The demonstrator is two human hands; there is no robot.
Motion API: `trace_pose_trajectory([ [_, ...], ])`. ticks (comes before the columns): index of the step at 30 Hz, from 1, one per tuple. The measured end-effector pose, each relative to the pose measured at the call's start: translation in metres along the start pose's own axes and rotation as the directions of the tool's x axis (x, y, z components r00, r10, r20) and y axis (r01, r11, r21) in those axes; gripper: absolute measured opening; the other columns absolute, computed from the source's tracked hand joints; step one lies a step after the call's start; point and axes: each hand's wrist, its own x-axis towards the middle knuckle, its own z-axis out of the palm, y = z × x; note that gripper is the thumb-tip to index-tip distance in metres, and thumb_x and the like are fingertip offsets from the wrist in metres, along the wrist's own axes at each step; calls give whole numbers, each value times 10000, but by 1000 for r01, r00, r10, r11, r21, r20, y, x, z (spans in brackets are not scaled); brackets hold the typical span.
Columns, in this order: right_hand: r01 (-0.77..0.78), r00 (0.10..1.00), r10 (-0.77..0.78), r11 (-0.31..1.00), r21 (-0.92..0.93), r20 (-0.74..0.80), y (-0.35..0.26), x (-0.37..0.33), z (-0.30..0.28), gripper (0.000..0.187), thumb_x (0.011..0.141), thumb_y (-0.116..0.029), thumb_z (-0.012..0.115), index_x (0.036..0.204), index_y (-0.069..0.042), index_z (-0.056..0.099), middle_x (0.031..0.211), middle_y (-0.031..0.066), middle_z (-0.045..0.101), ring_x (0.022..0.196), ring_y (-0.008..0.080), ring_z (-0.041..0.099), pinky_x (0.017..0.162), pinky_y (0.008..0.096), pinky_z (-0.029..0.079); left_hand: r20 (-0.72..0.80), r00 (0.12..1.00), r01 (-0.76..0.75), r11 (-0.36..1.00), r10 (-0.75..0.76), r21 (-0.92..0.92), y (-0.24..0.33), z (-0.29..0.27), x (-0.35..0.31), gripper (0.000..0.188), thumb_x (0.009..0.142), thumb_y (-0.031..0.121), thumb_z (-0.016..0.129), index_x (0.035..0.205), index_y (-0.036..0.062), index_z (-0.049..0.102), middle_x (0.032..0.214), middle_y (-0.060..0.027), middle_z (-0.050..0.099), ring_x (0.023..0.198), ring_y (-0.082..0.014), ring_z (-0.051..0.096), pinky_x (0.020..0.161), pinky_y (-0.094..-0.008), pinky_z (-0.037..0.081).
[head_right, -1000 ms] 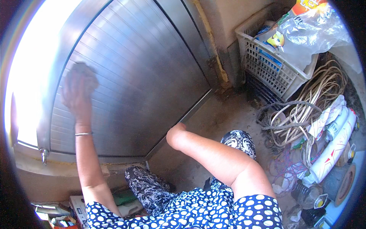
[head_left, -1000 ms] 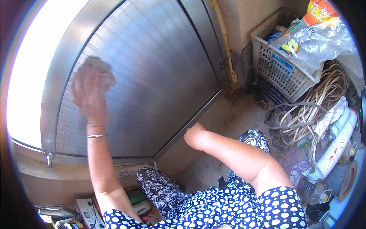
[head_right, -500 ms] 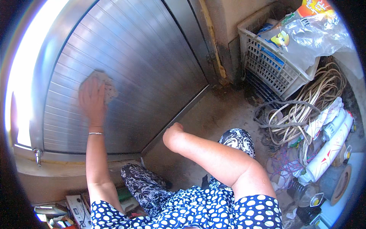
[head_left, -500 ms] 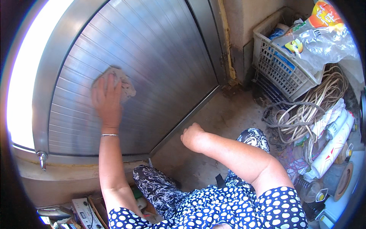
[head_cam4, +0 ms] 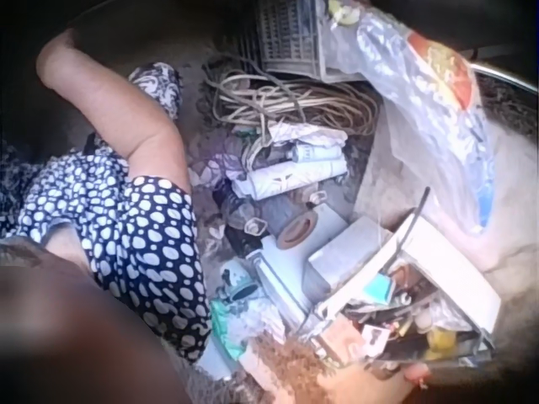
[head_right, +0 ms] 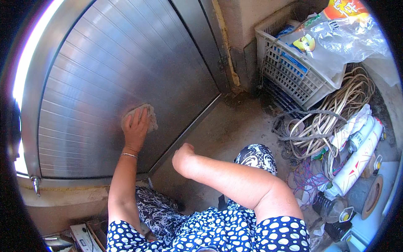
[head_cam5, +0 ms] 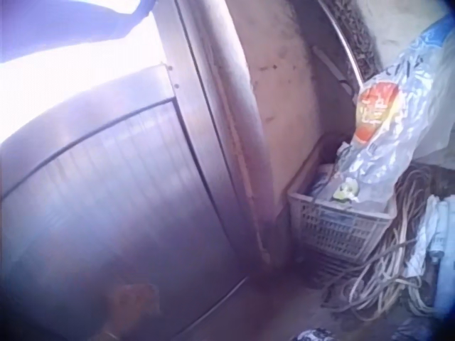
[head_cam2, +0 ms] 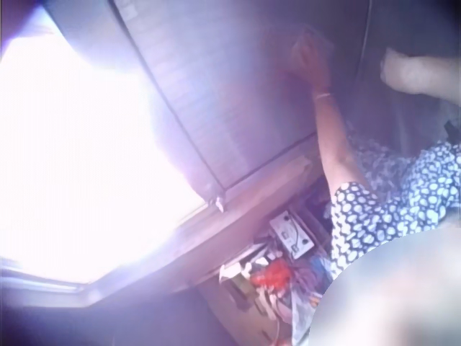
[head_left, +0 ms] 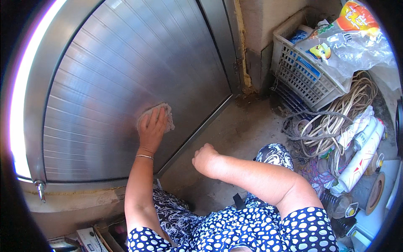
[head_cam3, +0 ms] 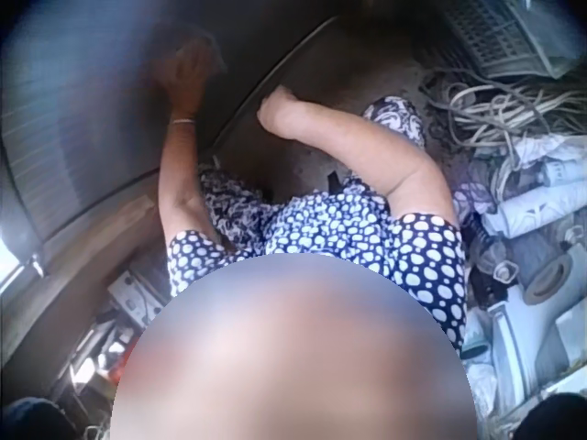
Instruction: The person sits on the floor and wipes a large metal door with a cloth. They clean the surface in circular and vertical motions, covering the lower and middle sections of the door.
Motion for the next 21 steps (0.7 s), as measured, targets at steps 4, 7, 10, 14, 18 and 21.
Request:
trace_pose_trajectory([
  [4, 1, 1000, 0, 1000, -12, 16, -2, 2, 1, 357, 778, -168, 641, 1122, -84, 595, 1083, 104, 616, 995, 260, 601, 782, 397, 445, 72, 997, 20, 994, -12, -111, 32, 20, -9, 229, 840, 221, 552, 1039, 154, 645, 1319, 13, 494, 1262, -174, 389, 1014, -387, 272],
  [7, 8, 1000, -8, 1000, -20, 29, -2, 1, -2, 336, 783, -164, 629, 1110, -87, 603, 1073, 101, 620, 996, 255, 600, 778, 398, 444, 137, 990, 8, 992, 9, -128, 51, 28, -18, 229, 825, 201, 565, 1032, 153, 650, 1327, 3, 485, 1262, -175, 388, 1023, -384, 271],
  [10, 8, 1000, -8, 1000, -2, -8, -2, 4, -1, 317, 788, -161, 619, 1096, -89, 608, 1067, 98, 624, 996, 256, 601, 781, 395, 444, 76, 997, 15, 971, 3, -240, 50, 28, -20, 234, 819, 186, 575, 1038, 145, 646, 1329, 2, 482, 1267, -175, 384, 1025, -387, 280],
  [14, -8, 999, 8, 1000, 10, -35, 5, 2, 0, 308, 788, -159, 616, 1088, -88, 609, 1069, 98, 625, 996, 253, 603, 799, 387, 442, 152, 988, 59, 955, -14, -292, 27, 4, -6, 206, 828, 181, 573, 1017, 147, 647, 1322, 5, 490, 1268, -189, 384, 1025, -400, 291],
  [18, 1, 999, 2, 999, 54, -51, 5, 3, 1, 307, 793, -157, 609, 1092, -84, 607, 1068, 100, 626, 997, 247, 603, 810, 384, 439, 104, 989, 127, 972, -108, -196, -23, -36, 6, 218, 817, 158, 577, 1026, 171, 639, 1329, 4, 488, 1272, -215, 380, 1026, -443, 285],
  [21, -3, 999, 4, 1000, 24, -33, 5, 3, -2, 311, 808, -145, 590, 1111, -78, 598, 1076, 111, 624, 990, 255, 613, 801, 389, 450, 90, 978, 193, 979, -187, -60, -63, -72, 18, 260, 804, 142, 580, 1055, 189, 626, 1338, 2, 483, 1284, -229, 368, 1034, -476, 263],
])
